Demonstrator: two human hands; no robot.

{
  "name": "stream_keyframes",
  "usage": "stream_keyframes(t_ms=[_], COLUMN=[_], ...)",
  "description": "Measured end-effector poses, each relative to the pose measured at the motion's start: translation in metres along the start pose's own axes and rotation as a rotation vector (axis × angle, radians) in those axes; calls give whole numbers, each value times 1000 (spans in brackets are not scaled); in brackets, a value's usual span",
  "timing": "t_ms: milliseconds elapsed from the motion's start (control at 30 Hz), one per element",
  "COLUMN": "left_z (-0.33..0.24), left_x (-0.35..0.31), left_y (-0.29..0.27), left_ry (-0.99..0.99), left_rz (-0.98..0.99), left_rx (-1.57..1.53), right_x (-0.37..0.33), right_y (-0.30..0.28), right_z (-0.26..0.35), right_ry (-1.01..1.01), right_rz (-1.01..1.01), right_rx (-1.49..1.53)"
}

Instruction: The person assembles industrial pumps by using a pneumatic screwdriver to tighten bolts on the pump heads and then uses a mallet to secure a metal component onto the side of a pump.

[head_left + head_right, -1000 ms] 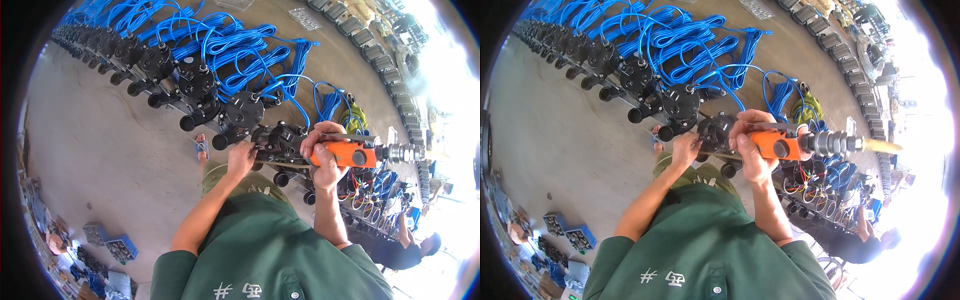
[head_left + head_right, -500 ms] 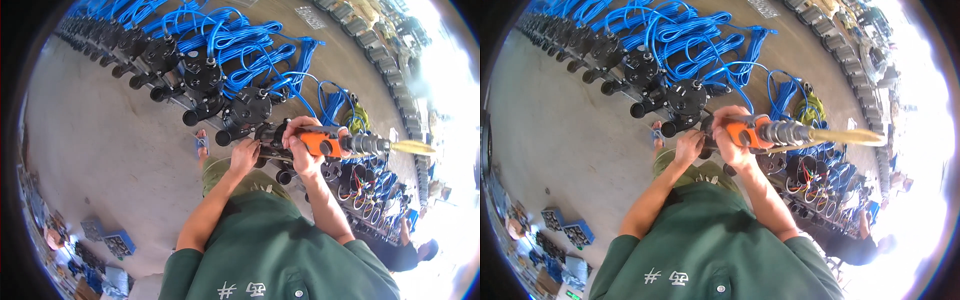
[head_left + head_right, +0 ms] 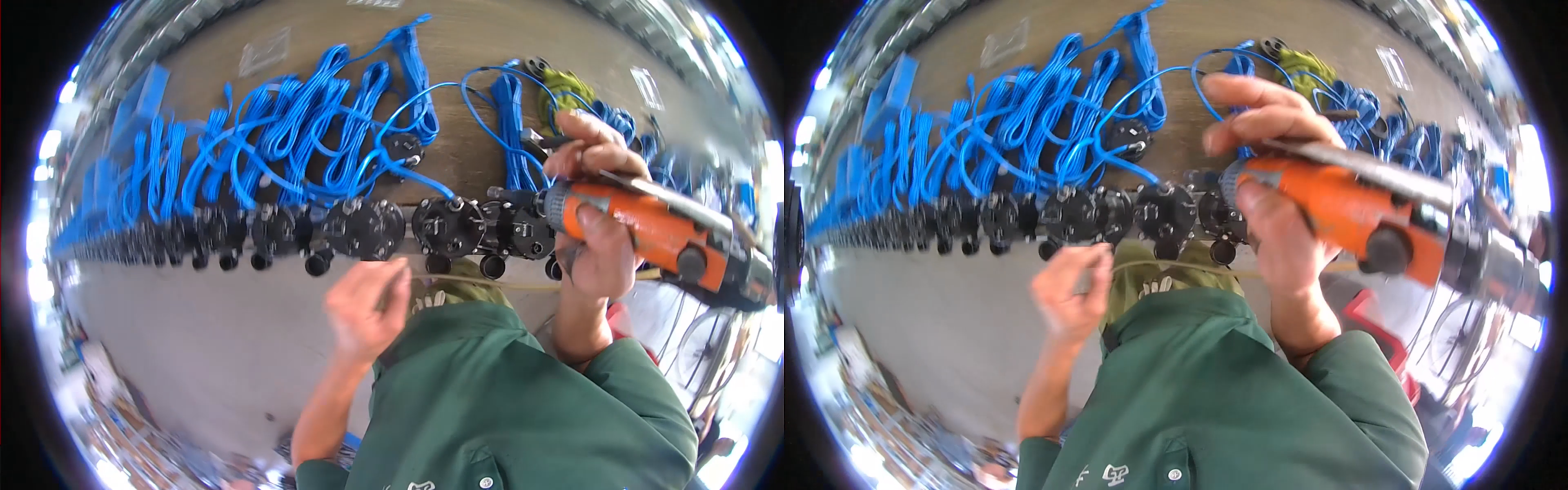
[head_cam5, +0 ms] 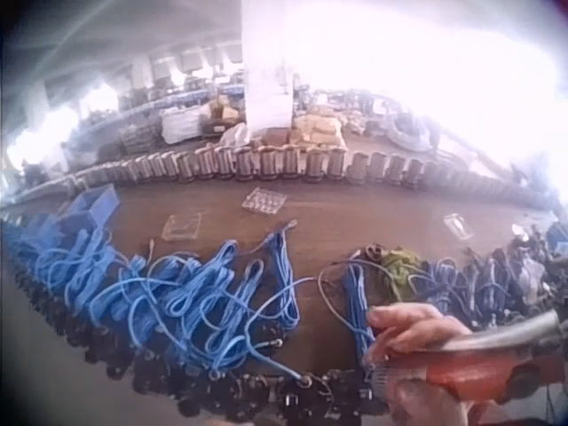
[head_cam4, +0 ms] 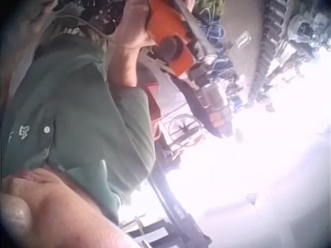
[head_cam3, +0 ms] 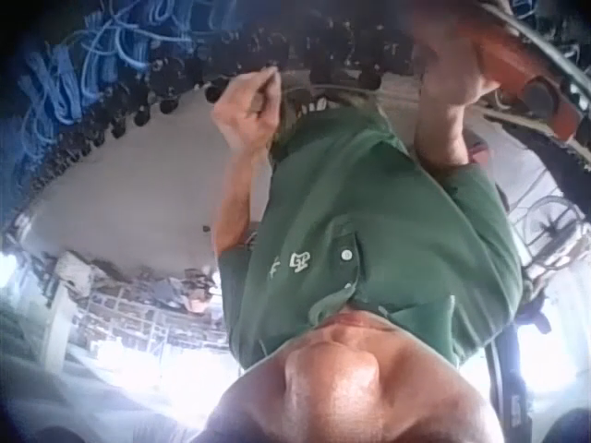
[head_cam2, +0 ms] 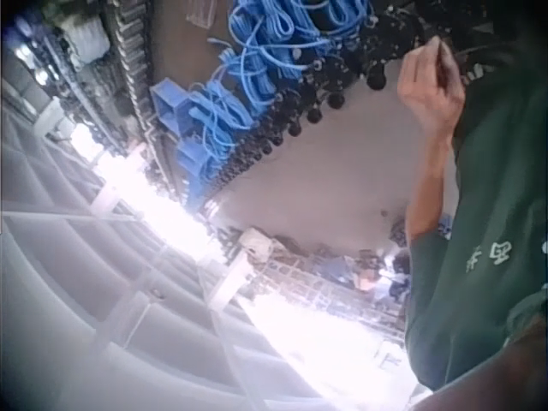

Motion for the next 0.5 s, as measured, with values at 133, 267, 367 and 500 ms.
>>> stream_keyframes(t_ms=[133,267,367,500], left_z=[-7,39,65,98], left_x=[139,205,183,128], left_y=[-30,84,185,284], left_ry=[-3,311,623,809], left_rz=[248,980,1356,1814], left_rx=[-6,376,310,300], right_x=[-32,-75,-94,-114], right_y=[-35,-32,-32,-29], right_z=[-31,-45,-38,-29], right_ry=[231,324,299,288], right_rz=[-326,-535,-528,-655], right_rx=[34,44,-125,-255])
Point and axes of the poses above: each hand's wrist, its own x-axis towards the middle knuckle, its own y-axis out of the palm, z = x × y, the point moved 10 cm from there along x, towards the middle knuckle, and after that the axes turned 15 degrees about z, right-handed, at the moved point
